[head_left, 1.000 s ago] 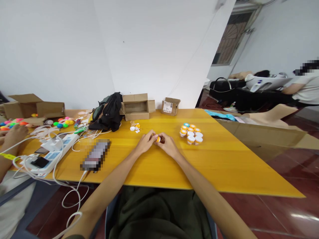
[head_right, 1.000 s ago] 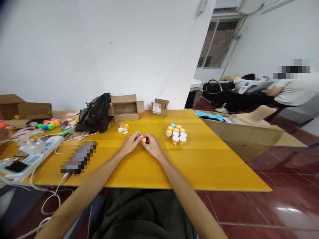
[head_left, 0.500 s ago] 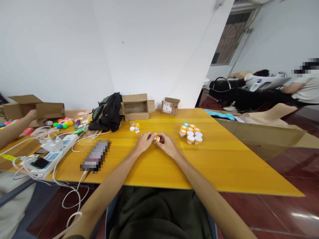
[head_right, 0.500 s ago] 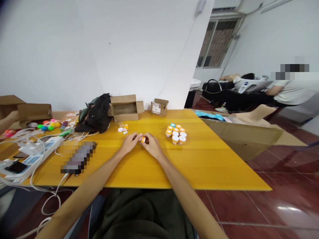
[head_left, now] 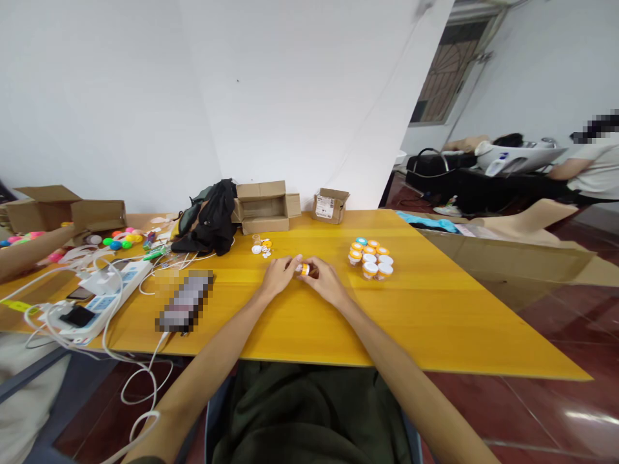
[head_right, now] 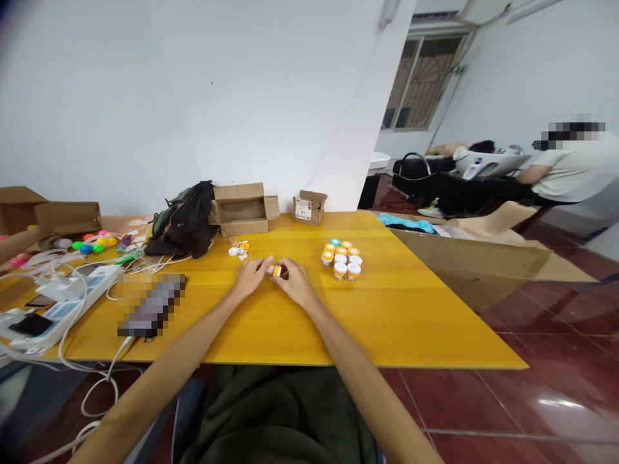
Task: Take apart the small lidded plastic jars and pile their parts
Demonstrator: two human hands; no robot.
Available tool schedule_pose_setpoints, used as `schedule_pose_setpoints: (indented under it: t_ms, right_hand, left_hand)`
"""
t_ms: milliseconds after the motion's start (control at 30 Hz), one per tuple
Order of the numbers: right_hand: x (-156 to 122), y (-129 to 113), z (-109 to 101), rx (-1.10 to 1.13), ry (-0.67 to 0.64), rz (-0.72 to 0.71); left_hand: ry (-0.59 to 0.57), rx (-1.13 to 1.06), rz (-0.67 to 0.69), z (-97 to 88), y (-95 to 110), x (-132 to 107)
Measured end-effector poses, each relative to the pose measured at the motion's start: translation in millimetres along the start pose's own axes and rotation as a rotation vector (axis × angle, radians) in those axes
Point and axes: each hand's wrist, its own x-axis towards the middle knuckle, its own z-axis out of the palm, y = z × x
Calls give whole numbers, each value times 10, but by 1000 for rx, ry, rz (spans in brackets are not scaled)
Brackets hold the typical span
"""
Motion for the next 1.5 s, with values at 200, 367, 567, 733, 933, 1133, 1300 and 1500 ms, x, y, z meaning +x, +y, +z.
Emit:
schedule_pose_setpoints:
  t_ms: [200, 367, 567, 733, 933, 1133, 1300, 1500]
  right_hand:
    - [6, -23, -14, 28, 31, 40]
    - [8, -1, -1, 53, 23, 42]
    - [18, 0, -10, 49, 12, 56]
    - [25, 5, -29, 3, 30, 44]
    - [36, 108, -33, -37, 105, 94]
    - [45, 113, -31, 7, 113, 65]
    - [38, 53, -55, 27, 51, 85]
    - [44, 75, -43, 3, 0, 84]
  left_hand:
    - [-135, -210, 124, -33, 26, -48]
    - [-48, -132, 40, -19, 9, -7]
    - [51, -155, 9, -25, -17, 37]
    - [49, -285, 29, -32, -43, 51]
    - [86, -384, -7, 7, -147, 121]
    - [82, -389, -13, 27, -187, 144]
    - [156, -267, 26, 19, -165, 117]
    - [146, -67, 110, 10, -149, 108]
